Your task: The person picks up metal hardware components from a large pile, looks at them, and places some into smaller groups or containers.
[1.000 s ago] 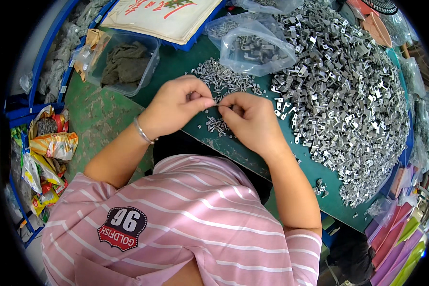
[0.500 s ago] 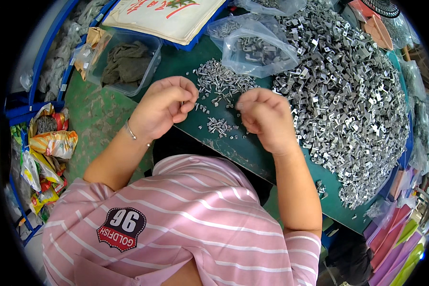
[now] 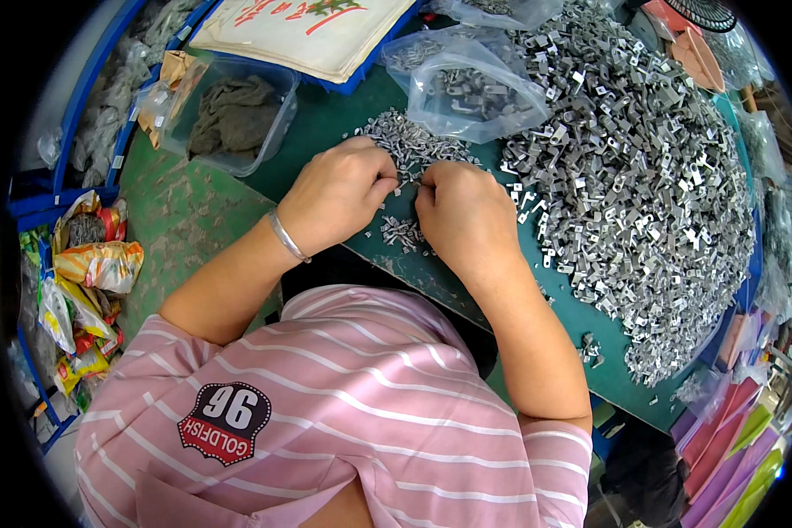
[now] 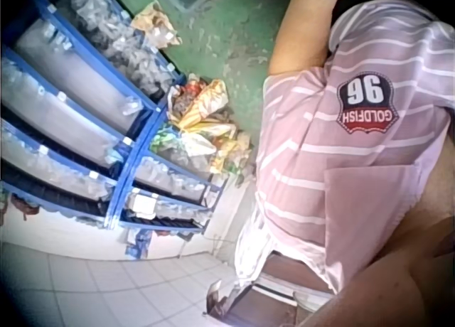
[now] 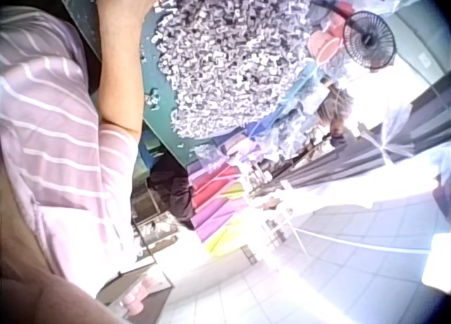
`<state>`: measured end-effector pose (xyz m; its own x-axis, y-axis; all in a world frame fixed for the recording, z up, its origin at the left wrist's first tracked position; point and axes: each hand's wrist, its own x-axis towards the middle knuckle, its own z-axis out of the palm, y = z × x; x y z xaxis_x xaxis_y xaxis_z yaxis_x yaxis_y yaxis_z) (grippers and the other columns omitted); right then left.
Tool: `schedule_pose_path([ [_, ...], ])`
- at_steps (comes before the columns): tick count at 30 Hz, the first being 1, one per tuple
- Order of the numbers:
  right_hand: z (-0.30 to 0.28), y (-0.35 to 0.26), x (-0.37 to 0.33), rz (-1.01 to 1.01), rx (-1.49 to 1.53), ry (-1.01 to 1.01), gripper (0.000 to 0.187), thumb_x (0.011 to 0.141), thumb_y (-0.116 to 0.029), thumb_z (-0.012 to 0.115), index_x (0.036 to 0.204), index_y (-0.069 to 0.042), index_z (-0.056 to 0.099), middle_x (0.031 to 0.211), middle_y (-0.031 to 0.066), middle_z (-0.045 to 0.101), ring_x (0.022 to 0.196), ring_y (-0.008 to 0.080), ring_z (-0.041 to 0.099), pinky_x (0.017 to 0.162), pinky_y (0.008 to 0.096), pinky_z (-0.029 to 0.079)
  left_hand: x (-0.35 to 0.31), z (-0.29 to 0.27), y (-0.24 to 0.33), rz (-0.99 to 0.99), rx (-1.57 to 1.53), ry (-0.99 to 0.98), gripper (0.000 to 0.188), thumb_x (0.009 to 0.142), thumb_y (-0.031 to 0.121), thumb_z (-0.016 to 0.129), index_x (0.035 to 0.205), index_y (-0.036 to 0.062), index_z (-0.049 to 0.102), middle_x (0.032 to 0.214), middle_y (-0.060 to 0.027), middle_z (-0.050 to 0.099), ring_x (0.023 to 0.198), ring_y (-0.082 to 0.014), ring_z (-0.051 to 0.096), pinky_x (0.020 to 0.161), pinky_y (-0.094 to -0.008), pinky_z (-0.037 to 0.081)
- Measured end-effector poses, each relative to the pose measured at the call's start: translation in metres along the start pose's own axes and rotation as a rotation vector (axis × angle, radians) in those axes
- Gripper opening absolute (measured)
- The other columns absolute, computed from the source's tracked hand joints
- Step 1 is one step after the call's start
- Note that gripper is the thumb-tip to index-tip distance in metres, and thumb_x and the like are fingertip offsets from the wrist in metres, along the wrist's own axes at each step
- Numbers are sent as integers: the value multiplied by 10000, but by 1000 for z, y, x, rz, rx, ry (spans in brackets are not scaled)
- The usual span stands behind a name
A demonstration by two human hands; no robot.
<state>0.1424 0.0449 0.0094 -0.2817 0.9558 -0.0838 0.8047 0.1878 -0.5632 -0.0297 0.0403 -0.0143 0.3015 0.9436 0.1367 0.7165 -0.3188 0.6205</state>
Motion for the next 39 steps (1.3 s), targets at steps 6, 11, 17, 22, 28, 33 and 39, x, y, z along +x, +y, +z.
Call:
schedule_pose_path([
  [6, -13, 20, -4, 101, 772, -151, 102, 845, -92, 603, 842, 1, 645, 761, 71, 657, 595, 175, 586, 537, 282, 463, -2, -16, 0, -194, -480, -80, 128, 848, 122, 662, 881, 1, 634, 781, -91, 611, 678, -178, 609, 575, -297, 475],
  [11, -22, 35, -1, 182, 1320, -241, 113, 827, -57, 634, 916, 10, 652, 739, 17, 619, 567, 67, 480, 475, 201, 360, -3, -22, -7, -532, -1164, -161, 154, 885, 103, 651, 951, -30, 609, 888, -96, 663, 690, -103, 620, 574, -208, 486],
  [17, 9, 16, 3, -230, 156, 102, 111, 783, -66, 668, 889, -35, 682, 789, 135, 671, 659, 261, 644, 576, 350, 504, -4, -10, -9, -311, -625, -52, 142, 845, 53, 671, 976, 2, 693, 861, -23, 666, 679, -77, 579, 630, -205, 478],
  [22, 7, 10, -1, -385, -213, 124, 89, 778, -62, 653, 867, -65, 653, 787, 135, 646, 680, 299, 642, 602, 397, 506, -5, -10, -6, -314, -608, -27, 138, 845, 60, 664, 956, -22, 678, 823, -30, 650, 662, -81, 566, 627, -217, 473],
  [28, -7, 29, -4, 158, 862, -75, 45, 857, -60, 575, 822, -39, 595, 720, 62, 626, 520, 117, 517, 446, 260, 390, -2, -18, -4, -487, -890, -91, 117, 821, 68, 642, 896, -20, 658, 773, -38, 635, 630, -92, 560, 569, -266, 467],
  [33, -20, 44, -10, 266, 1545, -175, 46, 877, -19, 523, 899, -14, 563, 765, 112, 610, 479, 52, 377, 406, 171, 273, 5, -9, 1, -60, -292, -73, 76, 781, 75, 659, 798, 2, 663, 717, -87, 624, 633, -198, 604, 600, -332, 491],
  [39, -20, 51, -20, 254, 1856, -183, 110, 855, -6, 538, 957, 0, 581, 734, 87, 572, 481, 48, 370, 400, 178, 277, 10, 9, -2, 78, -10, -13, 104, 740, 99, 700, 771, 7, 663, 725, -139, 608, 686, -303, 612, 647, -382, 502],
])
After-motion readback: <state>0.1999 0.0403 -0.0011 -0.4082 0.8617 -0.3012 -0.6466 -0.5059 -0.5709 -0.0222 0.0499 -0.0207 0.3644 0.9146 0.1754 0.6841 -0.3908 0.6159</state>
